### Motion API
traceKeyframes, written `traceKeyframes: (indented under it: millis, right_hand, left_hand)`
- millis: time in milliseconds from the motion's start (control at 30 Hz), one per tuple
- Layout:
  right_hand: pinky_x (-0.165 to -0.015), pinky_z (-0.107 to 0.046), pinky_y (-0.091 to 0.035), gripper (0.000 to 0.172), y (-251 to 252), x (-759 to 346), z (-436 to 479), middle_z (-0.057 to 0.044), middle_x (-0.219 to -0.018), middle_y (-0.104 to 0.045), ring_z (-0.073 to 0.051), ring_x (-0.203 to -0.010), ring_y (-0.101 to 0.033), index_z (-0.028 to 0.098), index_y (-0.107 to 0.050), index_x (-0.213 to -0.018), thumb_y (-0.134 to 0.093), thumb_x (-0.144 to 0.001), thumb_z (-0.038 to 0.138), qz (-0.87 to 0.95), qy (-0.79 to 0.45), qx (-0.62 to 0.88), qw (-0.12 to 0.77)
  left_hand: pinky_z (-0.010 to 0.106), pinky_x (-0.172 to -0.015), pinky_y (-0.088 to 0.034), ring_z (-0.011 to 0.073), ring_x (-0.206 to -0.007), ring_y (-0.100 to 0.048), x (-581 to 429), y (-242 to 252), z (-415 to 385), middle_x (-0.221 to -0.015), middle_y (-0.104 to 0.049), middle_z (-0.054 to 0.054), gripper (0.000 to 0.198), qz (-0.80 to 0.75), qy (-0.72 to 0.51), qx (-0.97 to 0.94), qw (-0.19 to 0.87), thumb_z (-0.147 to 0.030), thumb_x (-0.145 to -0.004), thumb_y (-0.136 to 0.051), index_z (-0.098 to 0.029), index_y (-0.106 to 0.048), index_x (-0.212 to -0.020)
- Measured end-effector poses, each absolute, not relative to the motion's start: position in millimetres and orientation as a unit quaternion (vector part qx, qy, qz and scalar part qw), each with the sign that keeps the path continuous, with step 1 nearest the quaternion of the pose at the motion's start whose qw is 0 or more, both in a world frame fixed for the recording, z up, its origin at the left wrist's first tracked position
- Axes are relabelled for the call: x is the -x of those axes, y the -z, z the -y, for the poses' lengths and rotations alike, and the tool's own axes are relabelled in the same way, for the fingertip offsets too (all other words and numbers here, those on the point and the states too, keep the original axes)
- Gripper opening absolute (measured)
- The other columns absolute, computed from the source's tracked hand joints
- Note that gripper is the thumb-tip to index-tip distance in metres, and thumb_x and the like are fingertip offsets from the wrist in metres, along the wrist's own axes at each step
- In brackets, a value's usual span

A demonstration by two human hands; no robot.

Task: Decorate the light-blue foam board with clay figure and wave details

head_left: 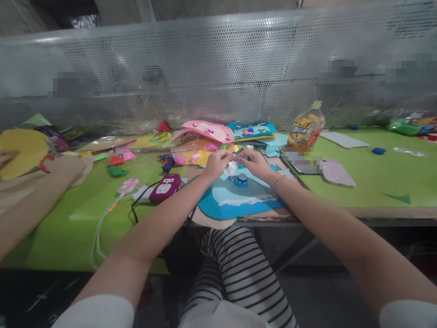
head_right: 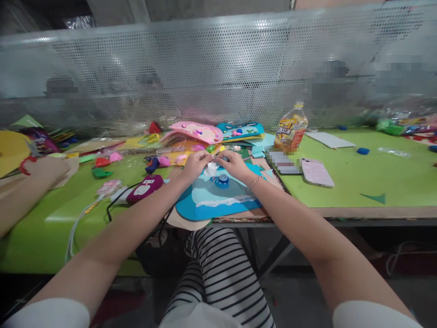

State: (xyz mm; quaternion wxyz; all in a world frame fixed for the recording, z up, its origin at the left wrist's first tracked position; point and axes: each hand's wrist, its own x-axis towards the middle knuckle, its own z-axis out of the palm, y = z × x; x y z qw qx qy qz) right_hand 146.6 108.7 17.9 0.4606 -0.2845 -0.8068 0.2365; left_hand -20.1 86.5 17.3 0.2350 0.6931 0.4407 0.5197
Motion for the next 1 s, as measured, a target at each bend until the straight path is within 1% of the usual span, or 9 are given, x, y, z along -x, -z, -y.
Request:
traceKeyframes:
  millis: [100,267,567,800,1000]
  right_hand:
    - [-0.055,-0.026,-0.034,0.035,-15.2,-147.7,-111.7,-0.001,-0.064,-0.054,-0.013,-0.058,-0.045,0.018,-0.057,-0.069,-0.052,-0.079,0.051,0.802,-0.254,0.291,0.456]
    - [-0.054,-0.025,-0.033,0.042,-11.9,-150.0,-115.2,0.001,-0.060,-0.050,-0.012,-0.055,-0.043,0.017,-0.058,-0.074,-0.051,-0.078,0.058,0.797,-0.278,0.301,0.443]
    - [-0.054,-0.025,-0.032,0.038,-11.3,-148.3,-117.2,0.002,-0.060,-0.049,-0.011,-0.054,-0.041,0.017,-0.056,-0.071,-0.055,-0.076,0.055,0.788,-0.279,0.318,0.448]
    - [-0.055,-0.025,-0.034,0.044,-13.0,-149.0,-113.7,0.001,-0.060,-0.051,-0.012,-0.057,-0.043,0.016,-0.057,-0.071,-0.053,-0.077,0.060,0.794,-0.275,0.303,0.449]
    - [-0.056,-0.025,-0.035,0.040,-13.4,-149.3,-113.5,0.000,-0.062,-0.054,-0.012,-0.057,-0.045,0.016,-0.058,-0.070,-0.053,-0.077,0.056,0.796,-0.264,0.307,0.449]
  left_hand:
    - [0.022,-0.046,-0.030,0.0097,-0.046,-0.042,19.8,-16.6,-88.2,-0.049,-0.049,-0.003,0.027,-0.440,-0.527,-0.682,0.254,-0.040,-0.080,-0.056,-0.015,-0.061,-0.070]
    - [0.022,-0.047,-0.034,0.0108,-0.050,-0.047,19.6,-14.7,-91.2,-0.057,-0.057,0.000,0.029,-0.432,-0.535,-0.670,0.278,-0.041,-0.081,-0.054,-0.014,-0.065,-0.078]
    - [0.021,-0.047,-0.033,0.0094,-0.048,-0.044,17.3,-16.9,-87.9,-0.055,-0.053,-0.001,0.024,-0.434,-0.529,-0.680,0.262,-0.036,-0.079,-0.056,-0.014,-0.064,-0.076]
    - [0.021,-0.048,-0.034,0.0094,-0.049,-0.044,18.5,-18.0,-86.6,-0.054,-0.052,-0.002,0.025,-0.438,-0.521,-0.691,0.244,-0.036,-0.080,-0.054,-0.014,-0.064,-0.076]
    - [0.021,-0.047,-0.033,0.0094,-0.047,-0.045,17.3,-18.2,-86.0,-0.054,-0.053,-0.002,0.023,-0.447,-0.513,-0.691,0.245,-0.034,-0.080,-0.054,-0.014,-0.065,-0.078]
